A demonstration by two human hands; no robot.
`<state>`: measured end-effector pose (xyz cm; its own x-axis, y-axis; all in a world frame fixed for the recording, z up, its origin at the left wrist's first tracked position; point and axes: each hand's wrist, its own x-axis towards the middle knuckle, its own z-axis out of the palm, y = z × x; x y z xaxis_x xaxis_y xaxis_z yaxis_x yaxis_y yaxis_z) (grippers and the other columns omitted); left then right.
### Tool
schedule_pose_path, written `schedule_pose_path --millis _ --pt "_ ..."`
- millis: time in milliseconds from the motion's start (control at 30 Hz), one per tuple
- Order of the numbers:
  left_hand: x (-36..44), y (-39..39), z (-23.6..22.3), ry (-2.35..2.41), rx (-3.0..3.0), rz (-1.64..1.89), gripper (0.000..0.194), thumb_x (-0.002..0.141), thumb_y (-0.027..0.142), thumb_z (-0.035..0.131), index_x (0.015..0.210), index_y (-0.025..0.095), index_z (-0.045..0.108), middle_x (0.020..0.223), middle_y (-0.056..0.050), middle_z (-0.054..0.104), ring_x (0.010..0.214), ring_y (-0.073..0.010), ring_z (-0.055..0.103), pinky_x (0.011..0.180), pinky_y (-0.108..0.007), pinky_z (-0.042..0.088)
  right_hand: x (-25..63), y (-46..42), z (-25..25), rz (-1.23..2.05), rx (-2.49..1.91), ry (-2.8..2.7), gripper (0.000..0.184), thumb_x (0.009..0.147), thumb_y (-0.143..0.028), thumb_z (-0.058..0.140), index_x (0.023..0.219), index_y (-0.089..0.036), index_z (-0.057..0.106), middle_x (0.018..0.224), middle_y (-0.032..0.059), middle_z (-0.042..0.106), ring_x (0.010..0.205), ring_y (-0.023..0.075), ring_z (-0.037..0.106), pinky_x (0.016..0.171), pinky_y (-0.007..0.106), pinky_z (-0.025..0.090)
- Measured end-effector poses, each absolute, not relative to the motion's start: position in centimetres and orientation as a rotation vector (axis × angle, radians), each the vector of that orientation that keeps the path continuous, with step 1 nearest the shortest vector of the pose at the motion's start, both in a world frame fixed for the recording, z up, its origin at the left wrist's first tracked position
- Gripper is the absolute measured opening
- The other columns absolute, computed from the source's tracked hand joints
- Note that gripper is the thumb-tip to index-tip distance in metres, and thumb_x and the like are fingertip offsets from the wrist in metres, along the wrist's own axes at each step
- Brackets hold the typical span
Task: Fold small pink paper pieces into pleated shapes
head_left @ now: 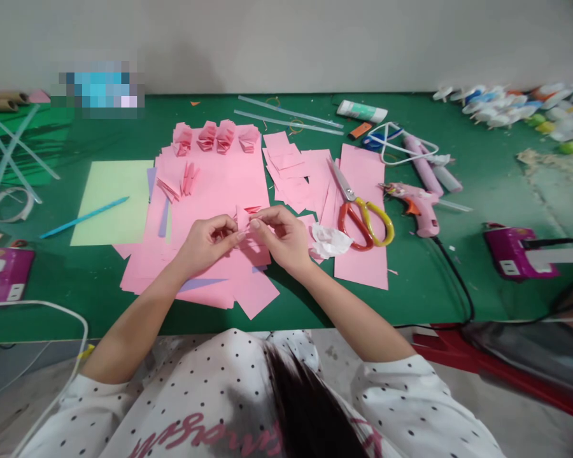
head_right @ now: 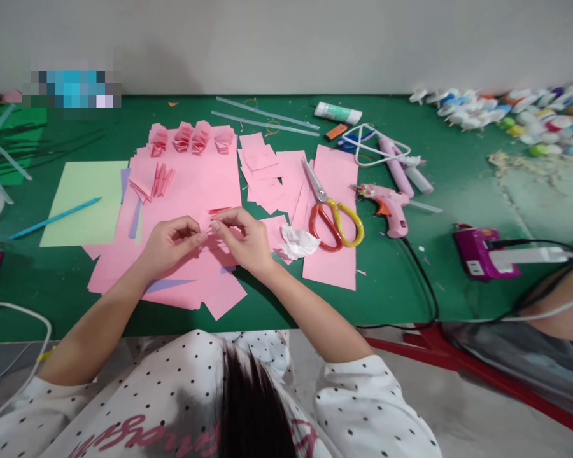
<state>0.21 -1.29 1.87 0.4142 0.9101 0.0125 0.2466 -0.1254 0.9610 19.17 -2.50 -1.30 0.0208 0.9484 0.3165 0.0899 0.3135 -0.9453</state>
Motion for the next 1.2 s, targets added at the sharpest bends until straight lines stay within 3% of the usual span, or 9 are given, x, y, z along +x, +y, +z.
schedule_pose_path --millis 167,300,400,500,667,1200 --pt "0.1 -1.2 1.5 1.035 1.642 0.856 0.030 0.089 0.043 0.072 0.078 0.017 0.064 0.063 0.002 0.061 0.053 -0.0097 0.058 0.053 -0.022 0.047 19.1 -2.5 -1.4 0.917 -1.005 -1.353 0.023 0.089 -0.047 0.072 0.092 -0.025 0.065 0.088 0.0009 0.072 0.083 0.0152 0.071 0.081 0.033 0.060" --pt "0.0 -0.9 0.9 1.039 1.680 0.947 0.024 0.089 0.040 0.073 0.081 0.018 0.071 0.074 -0.002 0.069 0.067 -0.0129 0.062 0.063 -0.024 0.049 19.4 -2.5 -1.0 0.905 -0.955 -1.423 0.034 0.081 -0.046 0.080 0.105 -0.026 0.065 0.099 0.0025 0.074 0.090 0.0176 0.072 0.082 0.035 0.060" --pt "0.0 -0.8 0.6 0.991 1.723 0.975 0.018 0.092 0.038 0.070 0.093 0.022 0.077 0.090 -0.005 0.074 0.081 -0.0156 0.066 0.070 -0.027 0.051 19.6 -2.5 -0.7 0.816 -0.922 -1.566 0.017 0.087 -0.041 0.076 0.095 -0.027 0.071 0.094 0.0030 0.075 0.088 0.0195 0.070 0.080 0.038 0.059" --pt "0.0 -0.7 0.4 0.972 1.820 1.053 0.013 0.090 0.036 0.073 0.095 0.026 0.079 0.092 -0.004 0.071 0.076 -0.0128 0.061 0.066 -0.025 0.048 19.7 -2.5 -0.6 0.725 -0.895 -1.593 0.010 0.090 -0.036 0.073 0.087 -0.026 0.072 0.088 0.0030 0.075 0.085 0.0204 0.070 0.078 0.039 0.058" --pt "0.2 -0.9 0.6 1.008 1.852 1.119 0.014 0.085 0.037 0.079 0.091 0.025 0.078 0.091 -0.004 0.068 0.066 -0.0100 0.054 0.060 -0.024 0.046 19.5 -2.5 -0.6 0.668 -0.939 -1.597 0.016 0.089 -0.040 0.073 0.084 -0.025 0.071 0.081 0.0032 0.073 0.078 0.0204 0.067 0.074 0.040 0.057" --pt "0.2 -0.9 0.7 0.995 1.855 1.049 0.012 0.090 0.036 0.074 0.093 0.025 0.077 0.095 -0.004 0.069 0.072 -0.0115 0.058 0.063 -0.025 0.047 19.1 -2.6 -0.6 0.688 -0.918 -1.592 0.022 0.093 -0.040 0.069 0.079 -0.025 0.063 0.075 0.0010 0.068 0.071 0.0174 0.063 0.068 0.036 0.053"
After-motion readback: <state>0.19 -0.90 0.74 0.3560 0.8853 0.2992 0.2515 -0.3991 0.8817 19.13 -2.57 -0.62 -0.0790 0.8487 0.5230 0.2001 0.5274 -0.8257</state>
